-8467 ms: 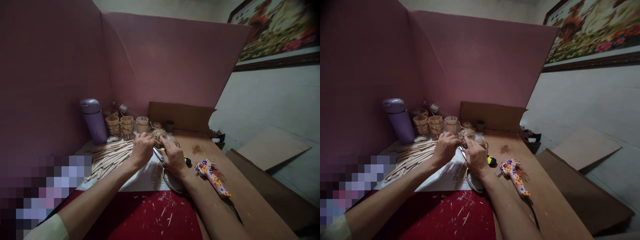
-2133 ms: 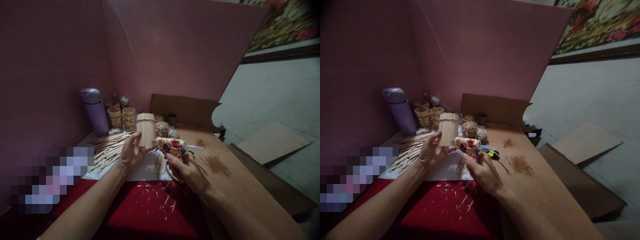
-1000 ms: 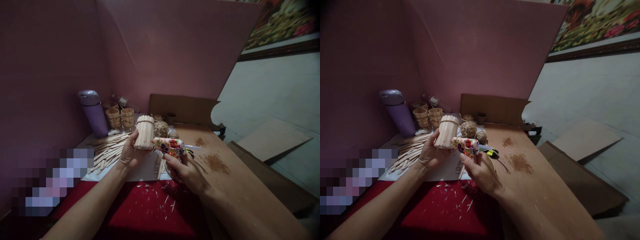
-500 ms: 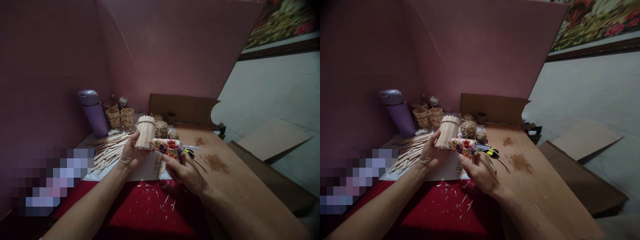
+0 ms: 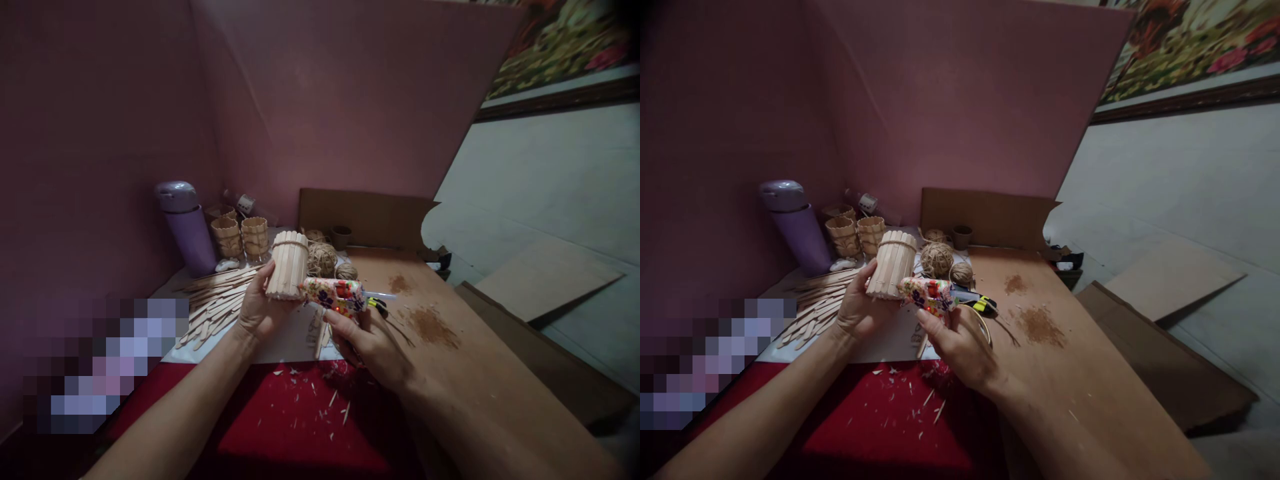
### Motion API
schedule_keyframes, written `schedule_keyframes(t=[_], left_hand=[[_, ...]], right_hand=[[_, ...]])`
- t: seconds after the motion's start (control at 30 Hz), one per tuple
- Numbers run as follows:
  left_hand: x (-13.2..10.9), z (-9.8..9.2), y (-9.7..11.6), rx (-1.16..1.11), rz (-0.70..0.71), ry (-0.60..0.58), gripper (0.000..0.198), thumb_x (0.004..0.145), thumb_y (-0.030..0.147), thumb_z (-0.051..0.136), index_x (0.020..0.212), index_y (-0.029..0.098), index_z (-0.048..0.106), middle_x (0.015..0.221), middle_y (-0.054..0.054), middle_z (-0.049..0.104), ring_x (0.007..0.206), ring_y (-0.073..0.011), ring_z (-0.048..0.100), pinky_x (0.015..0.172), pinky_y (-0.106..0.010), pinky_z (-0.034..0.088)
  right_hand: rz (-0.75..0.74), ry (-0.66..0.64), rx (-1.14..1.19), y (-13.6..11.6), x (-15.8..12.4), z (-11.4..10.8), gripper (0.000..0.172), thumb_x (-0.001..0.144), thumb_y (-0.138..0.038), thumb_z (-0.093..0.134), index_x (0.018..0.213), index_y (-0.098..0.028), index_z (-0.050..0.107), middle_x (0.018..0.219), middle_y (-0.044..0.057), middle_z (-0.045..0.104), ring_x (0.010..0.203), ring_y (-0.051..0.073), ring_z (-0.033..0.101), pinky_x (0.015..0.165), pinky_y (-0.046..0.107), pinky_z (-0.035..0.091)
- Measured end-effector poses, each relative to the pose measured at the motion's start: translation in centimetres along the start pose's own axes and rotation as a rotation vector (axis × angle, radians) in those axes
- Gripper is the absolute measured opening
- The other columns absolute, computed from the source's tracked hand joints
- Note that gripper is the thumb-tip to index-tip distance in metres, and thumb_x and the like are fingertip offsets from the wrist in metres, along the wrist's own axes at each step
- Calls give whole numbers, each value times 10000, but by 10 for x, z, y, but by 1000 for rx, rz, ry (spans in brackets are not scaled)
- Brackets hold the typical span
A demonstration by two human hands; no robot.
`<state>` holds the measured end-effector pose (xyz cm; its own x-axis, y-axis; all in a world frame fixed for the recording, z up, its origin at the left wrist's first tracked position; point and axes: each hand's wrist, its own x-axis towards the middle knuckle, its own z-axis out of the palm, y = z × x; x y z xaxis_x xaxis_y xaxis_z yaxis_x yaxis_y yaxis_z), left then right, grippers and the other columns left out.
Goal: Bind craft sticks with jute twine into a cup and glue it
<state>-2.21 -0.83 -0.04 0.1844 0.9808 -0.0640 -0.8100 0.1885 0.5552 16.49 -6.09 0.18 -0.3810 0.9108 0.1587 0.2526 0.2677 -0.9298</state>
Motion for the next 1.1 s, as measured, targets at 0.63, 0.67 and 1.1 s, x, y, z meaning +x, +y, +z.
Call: schedule_keyframes(t=[0.63,0.67,1.1], left_hand=[[6,-10,1,-19,-11,-54,412,844,368,526,1123,78,616,968,-160,719,837,-246,682,773,-366,546],[6,-10,1,-19,-14,-55,424,843,372,524,1129,72,614,971,-166,718,836,-249,682,766,-367,547],[7,-8,1,-11,-18,-70,460,836,372,511,1148,51,616,957,-178,720,820,-255,684,751,-374,548]], right_hand=[[14,-17,-24,0,0,-3,534,915,-553,416,529,-185,438,460,-20,409,466,93,350,485,268,255],[15,-15,-16,0,0,-2,528,915,-551,421,535,-185,439,461,-21,413,468,92,351,485,267,256],[2,29,-37,1,-1,0,504,915,-527,439,547,-182,445,466,-23,422,474,91,372,492,260,272]])
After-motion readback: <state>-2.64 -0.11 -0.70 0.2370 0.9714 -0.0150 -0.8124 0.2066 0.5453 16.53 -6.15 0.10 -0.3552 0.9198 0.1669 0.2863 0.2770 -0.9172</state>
